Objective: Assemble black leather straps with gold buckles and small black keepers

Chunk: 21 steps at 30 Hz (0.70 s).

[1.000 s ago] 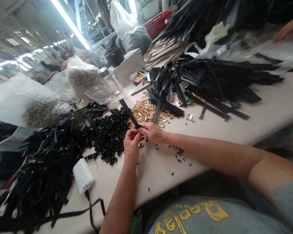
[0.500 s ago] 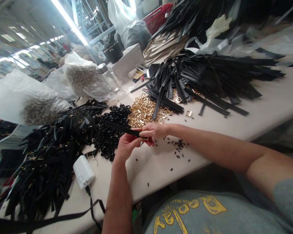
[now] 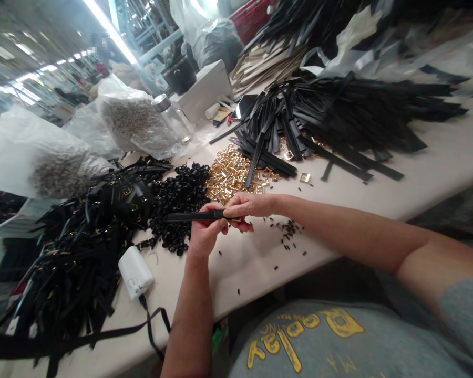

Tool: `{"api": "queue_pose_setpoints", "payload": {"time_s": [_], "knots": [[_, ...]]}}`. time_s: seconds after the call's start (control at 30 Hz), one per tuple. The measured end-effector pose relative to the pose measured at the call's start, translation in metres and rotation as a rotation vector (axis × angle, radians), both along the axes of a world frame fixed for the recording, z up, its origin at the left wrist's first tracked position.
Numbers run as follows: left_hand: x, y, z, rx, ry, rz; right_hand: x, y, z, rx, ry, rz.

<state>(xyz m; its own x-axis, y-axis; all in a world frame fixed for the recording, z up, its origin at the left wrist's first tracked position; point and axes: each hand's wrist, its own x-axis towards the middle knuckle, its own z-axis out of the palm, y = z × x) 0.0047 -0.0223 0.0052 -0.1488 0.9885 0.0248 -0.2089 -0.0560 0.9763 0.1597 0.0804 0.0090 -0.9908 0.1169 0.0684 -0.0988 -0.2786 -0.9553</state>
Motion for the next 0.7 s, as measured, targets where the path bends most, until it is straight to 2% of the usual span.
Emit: {"api": "queue_pose_setpoints", "payload": {"time_s": [0.17,0.33,0.57,0.7], "knots": [[0.004,0.002,0.0,0.016,-0.099,0.063,-0.002,-0.001,-0.001,0.0,0.061,-0.039],[0.0,0.008,-0.003,-0.02,-0.128,0.114,-0.007,0.001,-0.008,0.059,0.094,-0.157],[-0.037,0.009,0.006,-0.04,-0.088,0.463,-0.013,0.011,-0.022,0.226,-0.005,-0.413],[-0.06,-0.007,0.012,-0.06,0.006,0.533,-0.012,0.012,-0.025,0.423,-0.013,-0.529]]}}
